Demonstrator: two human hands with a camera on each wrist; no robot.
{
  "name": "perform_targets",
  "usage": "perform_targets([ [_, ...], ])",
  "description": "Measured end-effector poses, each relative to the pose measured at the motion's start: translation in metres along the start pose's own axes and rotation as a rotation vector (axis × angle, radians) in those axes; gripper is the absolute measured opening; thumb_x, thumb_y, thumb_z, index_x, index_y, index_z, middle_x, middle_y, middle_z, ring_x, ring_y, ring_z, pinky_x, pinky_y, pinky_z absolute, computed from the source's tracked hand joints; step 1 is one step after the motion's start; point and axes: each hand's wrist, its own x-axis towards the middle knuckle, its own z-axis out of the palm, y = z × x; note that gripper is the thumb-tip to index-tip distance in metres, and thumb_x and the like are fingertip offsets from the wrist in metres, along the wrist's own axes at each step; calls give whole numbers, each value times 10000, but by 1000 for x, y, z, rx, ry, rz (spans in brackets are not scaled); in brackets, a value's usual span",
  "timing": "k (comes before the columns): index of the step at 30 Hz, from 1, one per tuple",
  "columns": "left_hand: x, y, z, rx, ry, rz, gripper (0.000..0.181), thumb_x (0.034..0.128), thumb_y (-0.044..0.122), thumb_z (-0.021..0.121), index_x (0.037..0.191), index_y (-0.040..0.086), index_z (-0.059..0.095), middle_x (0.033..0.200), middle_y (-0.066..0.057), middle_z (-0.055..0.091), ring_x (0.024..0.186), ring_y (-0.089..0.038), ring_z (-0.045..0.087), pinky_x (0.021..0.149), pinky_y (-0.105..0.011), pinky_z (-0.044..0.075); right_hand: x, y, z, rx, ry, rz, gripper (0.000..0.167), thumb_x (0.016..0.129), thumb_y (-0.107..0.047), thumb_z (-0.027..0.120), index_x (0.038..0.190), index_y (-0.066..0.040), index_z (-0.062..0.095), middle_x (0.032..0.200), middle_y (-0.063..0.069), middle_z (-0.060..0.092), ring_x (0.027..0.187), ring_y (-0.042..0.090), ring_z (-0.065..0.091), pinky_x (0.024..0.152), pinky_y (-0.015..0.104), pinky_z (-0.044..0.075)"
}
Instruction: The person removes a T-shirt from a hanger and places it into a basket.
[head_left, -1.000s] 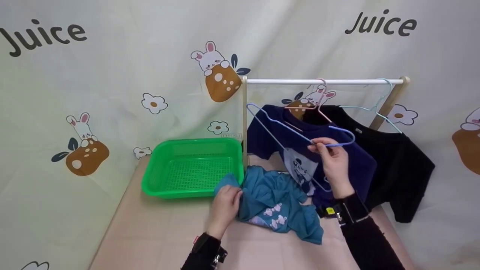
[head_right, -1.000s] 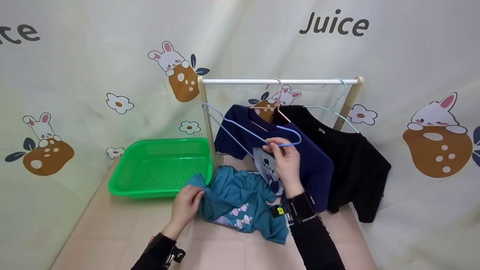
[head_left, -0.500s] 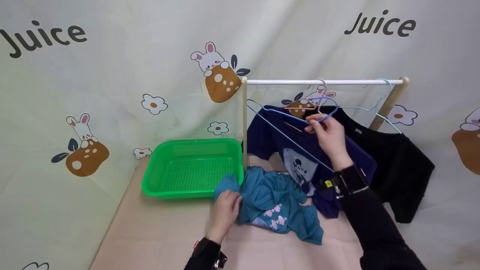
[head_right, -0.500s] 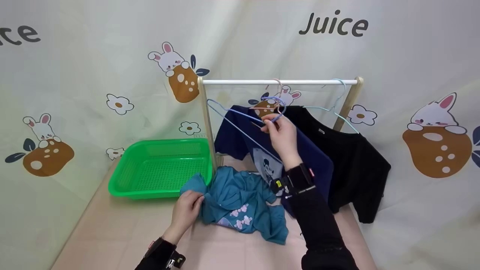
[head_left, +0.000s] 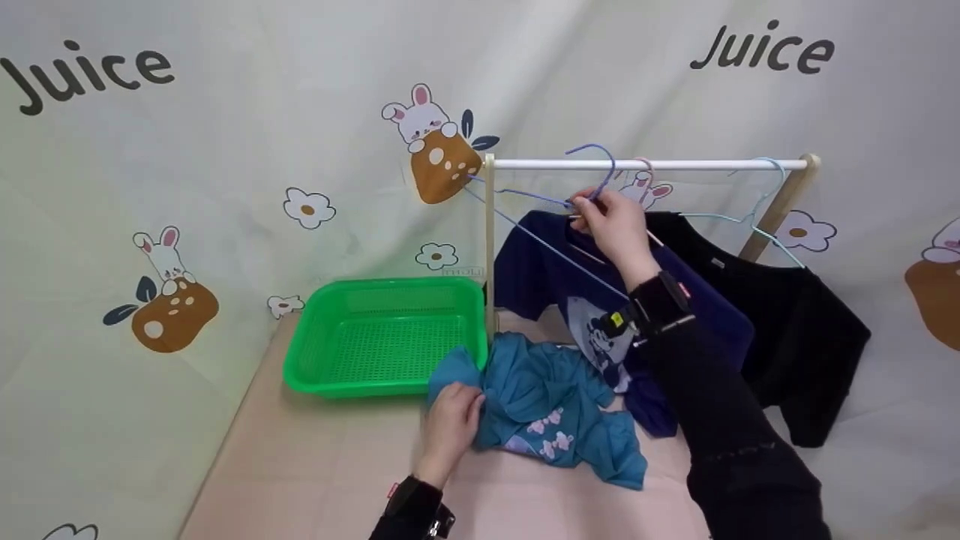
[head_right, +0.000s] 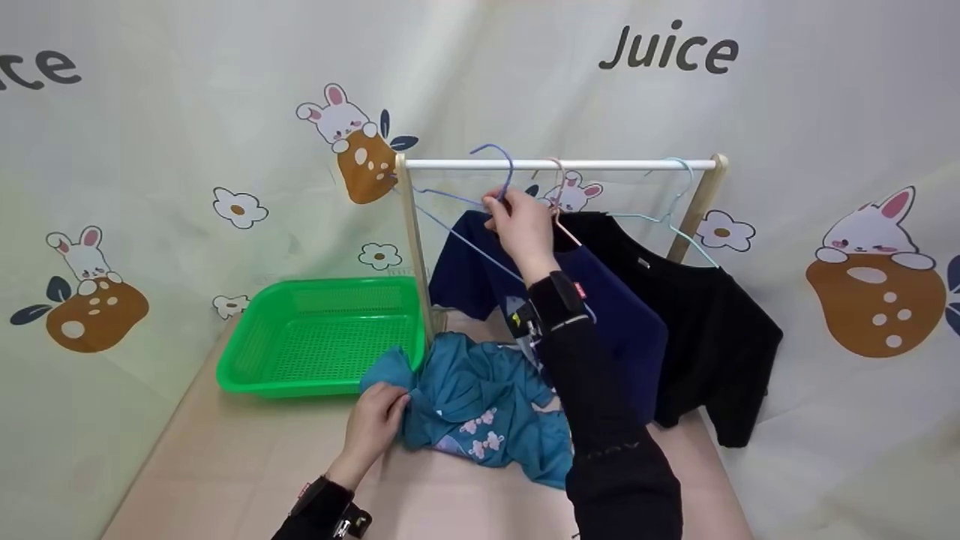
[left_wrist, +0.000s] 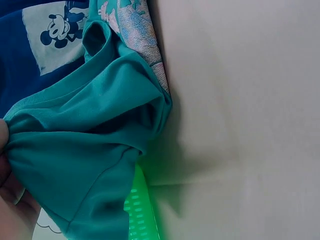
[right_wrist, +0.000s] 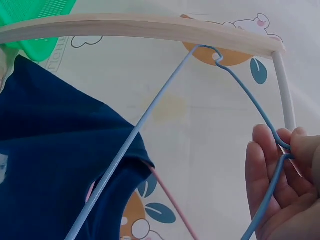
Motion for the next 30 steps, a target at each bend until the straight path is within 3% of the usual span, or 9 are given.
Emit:
perform_targets([
  [6, -2, 1, 1, 17, -35, -14, 42, 908, 99, 698, 886, 66, 711, 856, -34, 650, 826, -219, 617, 751, -356, 518, 12, -6, 10, -14, -25, 83, 278, 1003, -230, 603, 1092, 19, 689, 934, 153, 718, 651, 76, 651, 644, 209, 551],
  [17, -6, 5, 6, -9, -39, -27, 35, 877, 70, 731, 889, 49, 707, 847, -33, 638, 810, -212, 610, 738, -348, 515, 10, 8, 18, -121, -137, 78, 273, 1018, -206, 576, 1108, 31, 679, 904, 162, 716, 652, 134, 648, 629, 232, 551],
  [23, -11, 9, 16, -2, -68, -40, 60, 857, 46, 749, 901, 57, 711, 863, -29, 623, 817, -206, 598, 730, -356, 515, 1, 17, 9, -211, -199, 71, 316, 1021, -263, 569, 1195, -8, 632, 976, 139, 717, 774, 212, 694, 723, 310, 546],
  [30, -19, 16, 31, 55, -140, -79, 110, 864, 93, 750, 969, 72, 726, 977, -63, 642, 919, -245, 605, 781, -422, 494, -8, 28, -5, -337, -231, -21, 451, 1007, -296, 590, 1348, -2, 555, 1190, 177, 671, 1021, 299, 672, 909, 420, 499],
])
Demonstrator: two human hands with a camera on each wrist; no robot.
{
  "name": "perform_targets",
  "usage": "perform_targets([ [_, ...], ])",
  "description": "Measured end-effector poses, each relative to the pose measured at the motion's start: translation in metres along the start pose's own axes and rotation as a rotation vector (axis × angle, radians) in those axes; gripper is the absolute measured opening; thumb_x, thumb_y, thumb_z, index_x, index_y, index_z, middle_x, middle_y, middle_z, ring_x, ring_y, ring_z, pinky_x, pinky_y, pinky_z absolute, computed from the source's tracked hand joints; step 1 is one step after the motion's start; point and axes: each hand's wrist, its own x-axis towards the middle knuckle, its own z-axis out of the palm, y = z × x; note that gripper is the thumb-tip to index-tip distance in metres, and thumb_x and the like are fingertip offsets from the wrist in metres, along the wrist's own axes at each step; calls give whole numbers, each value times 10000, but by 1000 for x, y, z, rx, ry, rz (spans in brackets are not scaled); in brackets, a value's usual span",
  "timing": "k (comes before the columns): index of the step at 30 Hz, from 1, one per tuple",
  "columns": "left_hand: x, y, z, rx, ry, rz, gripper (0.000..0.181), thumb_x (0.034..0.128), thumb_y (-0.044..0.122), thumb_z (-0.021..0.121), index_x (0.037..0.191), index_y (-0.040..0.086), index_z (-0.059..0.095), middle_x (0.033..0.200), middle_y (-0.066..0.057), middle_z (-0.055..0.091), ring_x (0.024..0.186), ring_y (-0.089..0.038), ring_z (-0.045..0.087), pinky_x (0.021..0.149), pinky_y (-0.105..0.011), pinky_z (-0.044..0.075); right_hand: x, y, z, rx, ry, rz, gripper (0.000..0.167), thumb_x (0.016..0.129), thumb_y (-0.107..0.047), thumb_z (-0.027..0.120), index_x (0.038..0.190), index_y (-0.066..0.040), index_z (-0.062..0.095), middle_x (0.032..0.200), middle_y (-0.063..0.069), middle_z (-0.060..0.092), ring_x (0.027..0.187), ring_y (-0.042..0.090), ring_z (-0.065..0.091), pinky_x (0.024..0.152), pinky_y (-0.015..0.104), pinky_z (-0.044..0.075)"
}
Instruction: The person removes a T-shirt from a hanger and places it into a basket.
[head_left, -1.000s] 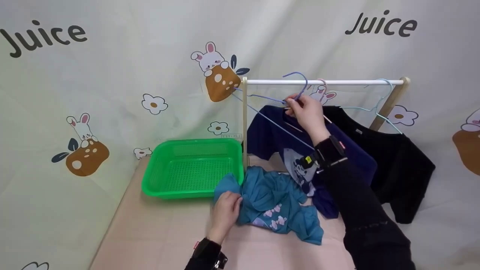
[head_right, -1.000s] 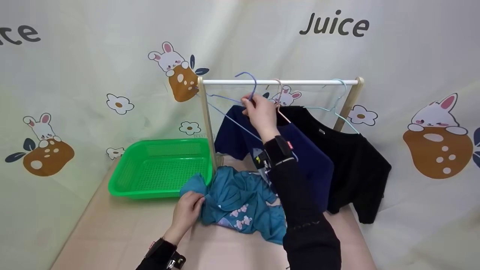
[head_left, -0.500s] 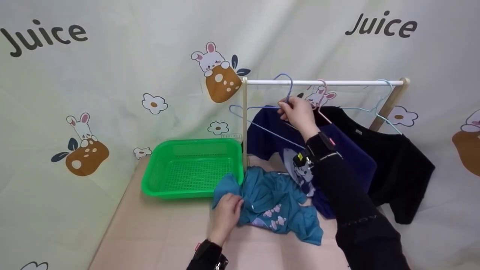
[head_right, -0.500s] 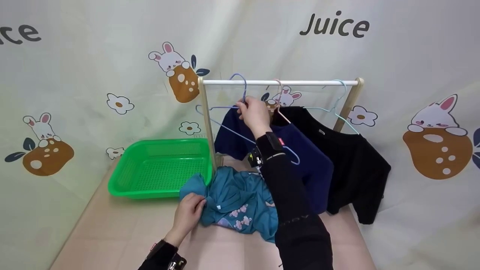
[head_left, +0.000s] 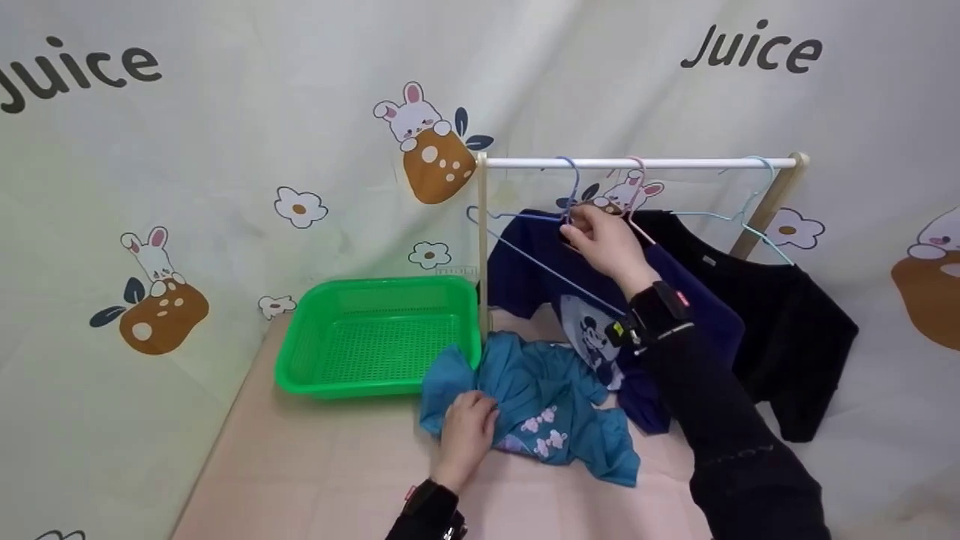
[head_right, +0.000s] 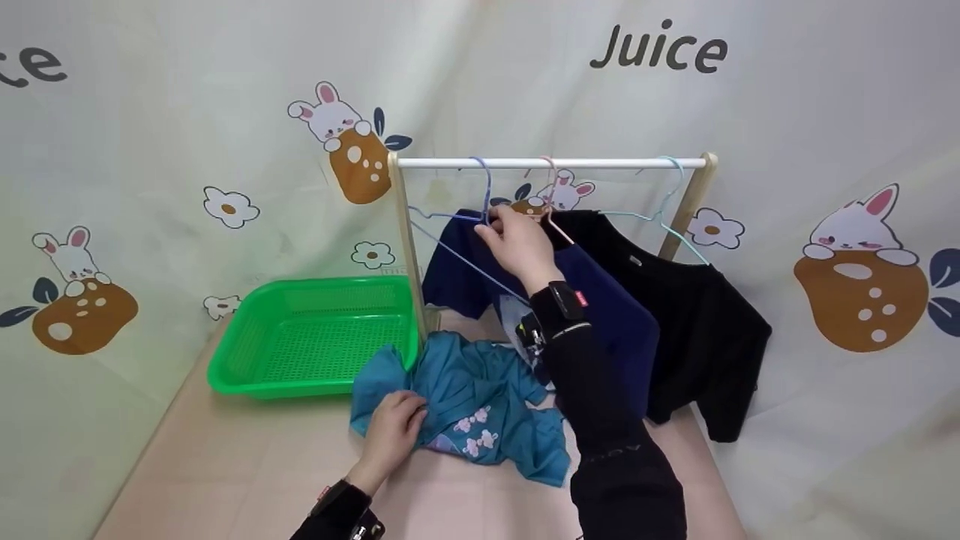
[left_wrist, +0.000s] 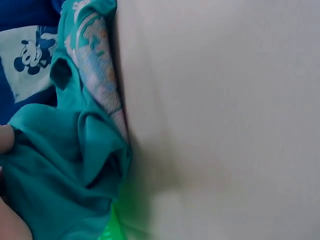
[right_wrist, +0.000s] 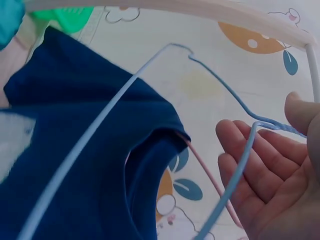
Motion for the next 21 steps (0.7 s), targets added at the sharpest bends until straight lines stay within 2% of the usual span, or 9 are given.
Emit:
perform_targets([
  [5, -6, 6, 7, 23, -167, -68, 424, 864, 291, 770, 1220, 77, 681, 1224, -128, 628, 1144, -309, 564, 927, -491, 445, -10, 6, -2, -36, -20, -51, 504, 1003, -338, 591, 1398, -34, 518, 1342, 165, 594, 1173, 322, 599, 1013, 440, 435],
  [8, -9, 8, 13, 50, -272, -112, 668, 818, 471, 776, 1351, 105, 608, 1343, -154, 573, 1231, -347, 510, 991, -544, 388, -17, 10, -1, -71, -23, -89, 540, 1000, -372, 587, 1432, -62, 494, 1403, 145, 551, 1256, 317, 539, 1056, 449, 391],
  [10, -12, 10, 18, 75, -319, -135, 796, 772, 574, 769, 1401, 128, 568, 1393, -165, 535, 1267, -367, 477, 1017, -591, 345, -22, 13, 0, -109, -15, -129, 571, 996, -390, 588, 1454, -67, 478, 1428, 139, 531, 1297, 315, 500, 1081, 455, 361],
  [16, -14, 17, 30, 134, -401, -206, 962, 699, 702, 745, 1464, 172, 503, 1494, -175, 423, 1342, -413, 372, 1033, -711, 236, -37, 23, 5, -213, 58, -261, 647, 967, -401, 627, 1466, -24, 459, 1474, 170, 475, 1335, 364, 444, 1117, 497, 292],
  [21, -17, 21, 38, 142, -419, -270, 1041, 658, 737, 748, 1496, 192, 458, 1554, -192, 322, 1383, -476, 290, 1001, -794, 161, -51, 30, 9, -219, 69, -275, 676, 957, -408, 635, 1477, -23, 440, 1531, 189, 388, 1380, 382, 376, 1139, 523, 234],
])
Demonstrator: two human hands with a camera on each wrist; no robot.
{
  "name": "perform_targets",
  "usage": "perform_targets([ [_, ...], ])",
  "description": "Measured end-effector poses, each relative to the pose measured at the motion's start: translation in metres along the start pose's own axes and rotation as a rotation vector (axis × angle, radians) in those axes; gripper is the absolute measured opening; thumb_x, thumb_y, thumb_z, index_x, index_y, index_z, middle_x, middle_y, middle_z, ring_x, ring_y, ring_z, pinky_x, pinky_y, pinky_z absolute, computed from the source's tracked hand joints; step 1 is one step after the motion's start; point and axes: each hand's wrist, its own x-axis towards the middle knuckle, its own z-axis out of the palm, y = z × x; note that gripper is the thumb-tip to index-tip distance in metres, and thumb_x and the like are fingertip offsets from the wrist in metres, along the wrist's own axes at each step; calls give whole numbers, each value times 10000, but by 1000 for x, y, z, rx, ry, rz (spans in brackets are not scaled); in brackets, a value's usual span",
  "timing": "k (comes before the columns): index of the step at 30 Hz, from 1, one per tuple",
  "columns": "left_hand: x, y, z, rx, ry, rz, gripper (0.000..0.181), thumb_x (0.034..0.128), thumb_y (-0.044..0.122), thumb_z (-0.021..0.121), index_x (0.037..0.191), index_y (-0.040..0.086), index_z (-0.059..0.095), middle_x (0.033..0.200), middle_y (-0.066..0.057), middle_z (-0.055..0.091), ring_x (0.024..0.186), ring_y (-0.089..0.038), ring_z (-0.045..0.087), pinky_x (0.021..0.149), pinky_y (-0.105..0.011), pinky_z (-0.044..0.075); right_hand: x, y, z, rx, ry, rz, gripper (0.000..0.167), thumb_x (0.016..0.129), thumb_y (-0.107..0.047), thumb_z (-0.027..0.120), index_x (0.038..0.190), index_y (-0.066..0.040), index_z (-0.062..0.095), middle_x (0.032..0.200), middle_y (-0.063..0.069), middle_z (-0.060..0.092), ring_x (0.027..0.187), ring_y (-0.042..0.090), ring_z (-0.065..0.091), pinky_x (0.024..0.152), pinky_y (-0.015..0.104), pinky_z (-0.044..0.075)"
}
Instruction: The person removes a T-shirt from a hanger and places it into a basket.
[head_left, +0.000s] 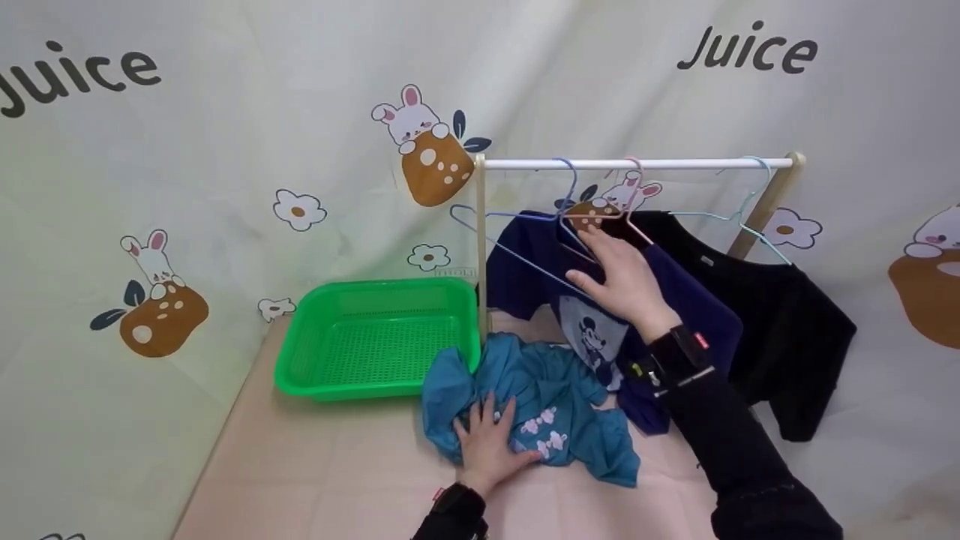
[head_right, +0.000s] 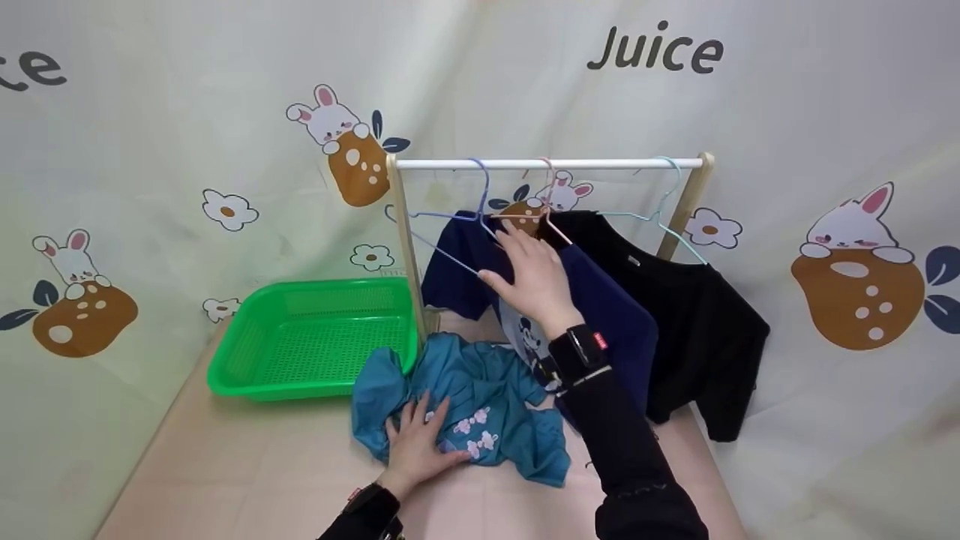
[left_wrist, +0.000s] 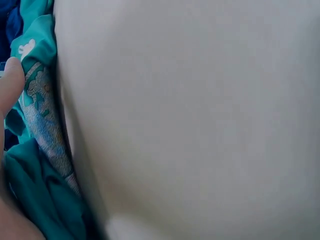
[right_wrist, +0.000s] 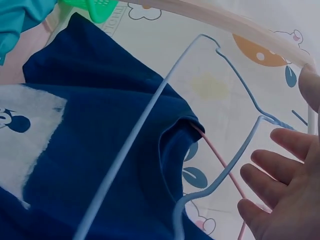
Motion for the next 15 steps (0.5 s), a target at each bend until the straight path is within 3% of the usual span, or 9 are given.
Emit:
perform_targets([
  [7, -3, 1, 8, 11, -53, -89, 1083, 628, 760, 750, 1469, 131, 487, 1571, -207, 269, 1379, -500, 275, 949, -838, 155, -18, -2, 4, -15, 36, -41, 725, 917, -424, 683, 1494, -63, 434, 1555, 174, 352, 1456, 332, 257, 1166, 567, 101],
  [15, -3, -1, 10, 12, -2, -102, 923, 622, 687, 811, 1300, 100, 594, 1476, -206, 377, 1320, -471, 331, 941, -787, 254, -29, -8, 11, -23, 69, -116, 792, 878, -445, 718, 1520, -105, 403, 1578, 163, 313, 1476, 321, 206, 1148, 619, 74],
])
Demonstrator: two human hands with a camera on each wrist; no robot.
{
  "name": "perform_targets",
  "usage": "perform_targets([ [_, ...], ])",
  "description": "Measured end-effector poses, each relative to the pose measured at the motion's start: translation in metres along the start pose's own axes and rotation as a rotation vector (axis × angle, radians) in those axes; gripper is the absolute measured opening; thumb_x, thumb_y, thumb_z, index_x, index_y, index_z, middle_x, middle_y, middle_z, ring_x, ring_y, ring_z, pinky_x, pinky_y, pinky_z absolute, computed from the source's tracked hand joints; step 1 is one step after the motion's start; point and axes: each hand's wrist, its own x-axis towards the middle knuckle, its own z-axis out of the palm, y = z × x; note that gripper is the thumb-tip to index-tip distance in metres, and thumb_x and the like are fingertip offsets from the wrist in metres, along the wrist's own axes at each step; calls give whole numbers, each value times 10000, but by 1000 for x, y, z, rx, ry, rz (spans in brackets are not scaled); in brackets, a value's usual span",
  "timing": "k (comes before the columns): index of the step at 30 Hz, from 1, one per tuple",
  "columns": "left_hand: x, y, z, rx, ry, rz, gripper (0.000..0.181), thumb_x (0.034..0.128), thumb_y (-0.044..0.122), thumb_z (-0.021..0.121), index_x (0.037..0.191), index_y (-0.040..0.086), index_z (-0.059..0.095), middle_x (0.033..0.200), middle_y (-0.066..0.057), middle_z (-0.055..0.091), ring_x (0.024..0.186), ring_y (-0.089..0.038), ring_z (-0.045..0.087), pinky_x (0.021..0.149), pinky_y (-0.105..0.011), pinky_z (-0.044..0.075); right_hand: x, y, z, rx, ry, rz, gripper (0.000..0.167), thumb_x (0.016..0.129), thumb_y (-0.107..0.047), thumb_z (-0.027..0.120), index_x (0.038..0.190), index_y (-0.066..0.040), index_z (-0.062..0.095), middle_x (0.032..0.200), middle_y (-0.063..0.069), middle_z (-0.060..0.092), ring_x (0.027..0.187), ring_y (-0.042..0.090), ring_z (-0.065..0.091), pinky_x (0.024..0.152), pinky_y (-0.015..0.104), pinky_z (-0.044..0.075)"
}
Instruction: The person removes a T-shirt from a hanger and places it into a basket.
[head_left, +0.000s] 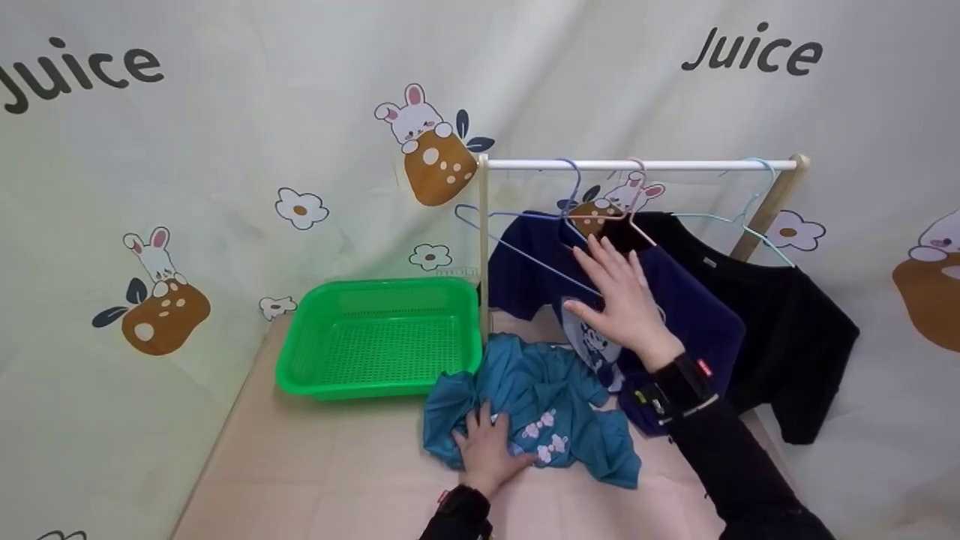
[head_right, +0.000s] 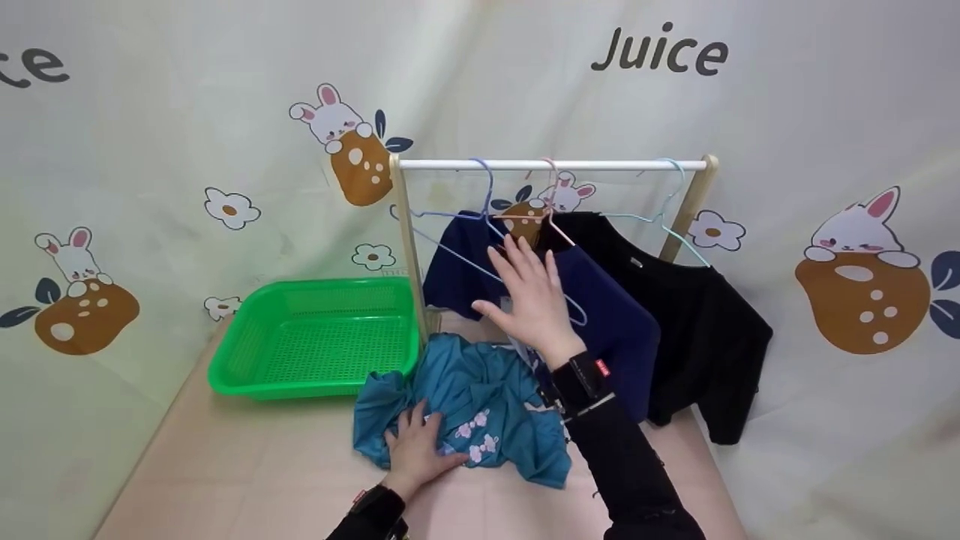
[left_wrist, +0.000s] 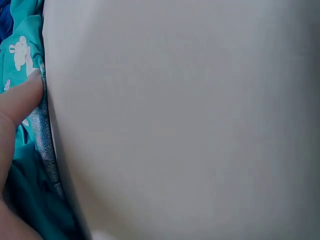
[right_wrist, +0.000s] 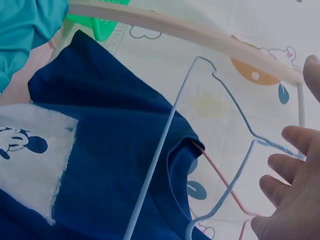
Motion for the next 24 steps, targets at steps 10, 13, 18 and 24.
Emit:
perform_targets([
  [10, 3, -4, -1, 86, 92, 26, 590, 687, 502, 865, 1039, 75, 661, 1116, -120, 570, 1065, -327, 513, 799, -558, 437, -23, -2, 15, -2, -40, -17, 807, 873, -457, 718, 1527, -112, 393, 1587, 171, 289, 1476, 342, 197, 1135, 646, 75],
  [13, 6, -6, -4, 90, 96, 40, 469, 728, 399, 872, 1007, 86, 662, 1038, -97, 601, 1010, -301, 550, 775, -517, 484, -31, -3, 19, 26, -45, -33, 808, 864, -439, 736, 1524, -115, 399, 1585, 172, 294, 1475, 342, 202, 1133, 647, 97],
  [18, 12, -11, -10, 7, 135, 53, 275, 766, 127, 833, 930, 102, 613, 916, -92, 650, 887, -296, 609, 700, -460, 527, -47, -4, 24, 66, -60, -70, 801, 874, -464, 722, 1523, -121, 402, 1593, 158, 283, 1475, 339, 205, 1140, 619, 141],
  [24, 23, -17, -33, -314, 300, 65, 290, 700, -60, 750, 907, 54, 581, 851, -119, 639, 820, -322, 638, 714, -458, 519, -64, -1, 31, 61, -82, -66, 783, 904, -529, 658, 1511, -97, 418, 1586, 170, 293, 1469, 352, 218, 1144, 603, 149],
])
